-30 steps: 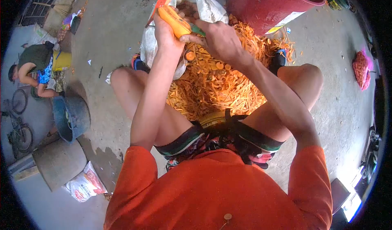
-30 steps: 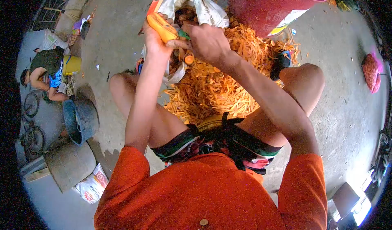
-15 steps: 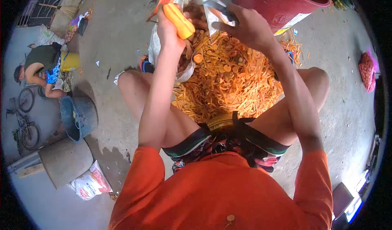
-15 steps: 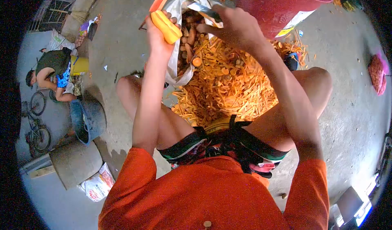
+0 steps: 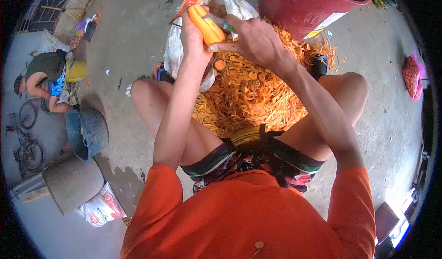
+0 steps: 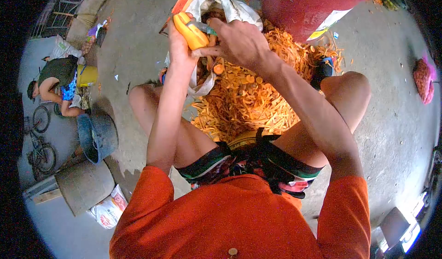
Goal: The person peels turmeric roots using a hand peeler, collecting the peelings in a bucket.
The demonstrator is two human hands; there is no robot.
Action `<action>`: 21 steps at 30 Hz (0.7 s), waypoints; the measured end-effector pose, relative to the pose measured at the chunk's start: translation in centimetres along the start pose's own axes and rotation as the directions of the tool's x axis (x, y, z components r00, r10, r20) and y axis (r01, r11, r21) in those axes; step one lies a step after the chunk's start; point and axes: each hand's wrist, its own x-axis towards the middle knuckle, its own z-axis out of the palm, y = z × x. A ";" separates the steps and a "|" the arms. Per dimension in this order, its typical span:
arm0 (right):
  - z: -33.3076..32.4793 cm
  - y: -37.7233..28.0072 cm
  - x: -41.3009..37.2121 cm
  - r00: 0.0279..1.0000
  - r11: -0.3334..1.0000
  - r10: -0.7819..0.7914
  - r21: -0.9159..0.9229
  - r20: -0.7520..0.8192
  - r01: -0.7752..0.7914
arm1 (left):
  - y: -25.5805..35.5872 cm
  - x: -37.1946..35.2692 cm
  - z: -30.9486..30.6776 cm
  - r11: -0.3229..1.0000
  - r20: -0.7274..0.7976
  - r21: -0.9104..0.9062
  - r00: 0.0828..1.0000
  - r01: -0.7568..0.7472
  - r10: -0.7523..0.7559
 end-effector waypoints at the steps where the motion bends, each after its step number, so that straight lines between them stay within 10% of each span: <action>1: 0.0 0.0 0.1 1.000 1.000 0.005 0.011 0.019 -0.005 | -0.1 0.2 -0.2 0.999 -0.021 0.006 0.999 -0.039 0.039; 11: 3.9 -0.5 -0.7 0.998 0.941 0.054 0.332 0.044 -0.065 | -0.6 0.4 -0.2 0.935 -0.180 -0.317 0.978 -0.158 0.104; 14: 3.7 -0.3 -0.8 0.994 0.911 0.029 0.406 0.104 -0.069 | -0.2 1.3 -0.6 0.967 -0.188 -0.159 0.968 -0.197 0.166; 17: 0.5 1.2 -0.2 0.995 0.960 0.059 0.270 0.084 -0.079 | 0.2 2.8 -2.0 0.825 -0.144 0.405 0.864 -0.394 0.483; 21: -2.1 4.3 -0.2 0.995 0.998 0.063 0.000 0.082 -0.063 | 2.7 2.3 -1.9 0.819 -0.153 0.421 0.859 -0.391 0.489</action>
